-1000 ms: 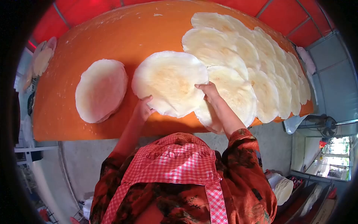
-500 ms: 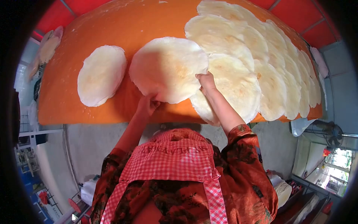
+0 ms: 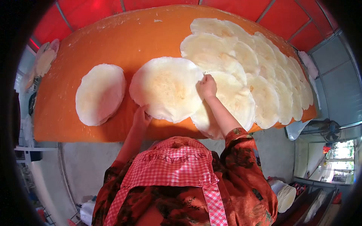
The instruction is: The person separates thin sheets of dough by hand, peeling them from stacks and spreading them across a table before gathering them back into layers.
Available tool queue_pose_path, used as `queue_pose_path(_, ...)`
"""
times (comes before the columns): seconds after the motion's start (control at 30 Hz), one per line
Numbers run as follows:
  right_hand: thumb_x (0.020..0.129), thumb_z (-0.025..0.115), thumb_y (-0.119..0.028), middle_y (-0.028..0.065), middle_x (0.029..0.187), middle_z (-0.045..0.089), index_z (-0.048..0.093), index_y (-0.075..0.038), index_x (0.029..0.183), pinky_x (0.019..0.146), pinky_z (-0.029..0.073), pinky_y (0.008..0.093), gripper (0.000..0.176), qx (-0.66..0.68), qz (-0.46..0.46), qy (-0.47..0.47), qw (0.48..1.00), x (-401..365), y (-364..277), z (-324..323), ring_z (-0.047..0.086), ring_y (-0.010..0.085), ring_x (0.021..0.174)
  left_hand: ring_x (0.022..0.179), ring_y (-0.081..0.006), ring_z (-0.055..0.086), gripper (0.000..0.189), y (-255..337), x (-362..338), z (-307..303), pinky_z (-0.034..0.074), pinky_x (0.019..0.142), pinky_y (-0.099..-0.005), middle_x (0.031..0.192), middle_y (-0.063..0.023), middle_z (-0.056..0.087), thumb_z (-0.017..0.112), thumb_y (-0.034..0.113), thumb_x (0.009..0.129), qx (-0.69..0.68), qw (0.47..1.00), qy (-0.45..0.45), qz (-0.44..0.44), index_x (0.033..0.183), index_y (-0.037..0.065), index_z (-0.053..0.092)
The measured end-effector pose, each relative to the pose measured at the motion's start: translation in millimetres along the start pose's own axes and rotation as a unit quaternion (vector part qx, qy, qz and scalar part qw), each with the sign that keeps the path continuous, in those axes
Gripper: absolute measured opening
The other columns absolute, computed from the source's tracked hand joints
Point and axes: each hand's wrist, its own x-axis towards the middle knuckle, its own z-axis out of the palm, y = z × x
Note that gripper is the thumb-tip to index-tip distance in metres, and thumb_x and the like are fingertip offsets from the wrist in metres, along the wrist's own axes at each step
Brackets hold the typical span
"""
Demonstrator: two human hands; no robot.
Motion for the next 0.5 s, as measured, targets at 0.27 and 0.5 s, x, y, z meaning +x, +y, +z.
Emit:
queue_pose_path(0.27,0.078,0.061,-0.012,0.0129,0.109,0.065,0.065,-0.01,0.107,0.09,0.047,0.0407,0.029,-0.097,-0.089,0.011,0.991,78.5,-61.1,32.5,0.055,0.0342,0.105,0.111,-0.0257,0.057,0.036,38.9,-8.7,5.0,0.043,0.1,-0.0417,0.119,-0.0082,0.06,0.059,0.021,0.091,-0.039,0.995,-0.003,-0.089,0.124,0.011,0.048)
queue_pose_path(0.5,0.074,0.072,-0.014,0.0096,0.083,0.069,0.067,-0.006,0.083,0.072,0.05,0.0331,0.013,-0.041,-0.013,-0.089,0.995,123.1,-36.0,63.2,0.064,0.0218,0.075,0.103,-0.0199,0.06,0.032,65.1,6.6,-15.2,0.047,0.087,-0.0379,0.117,-0.0059,0.061,0.058,0.024,0.092,0.023,0.994,-0.048,-0.093,0.121,0.012,0.049)
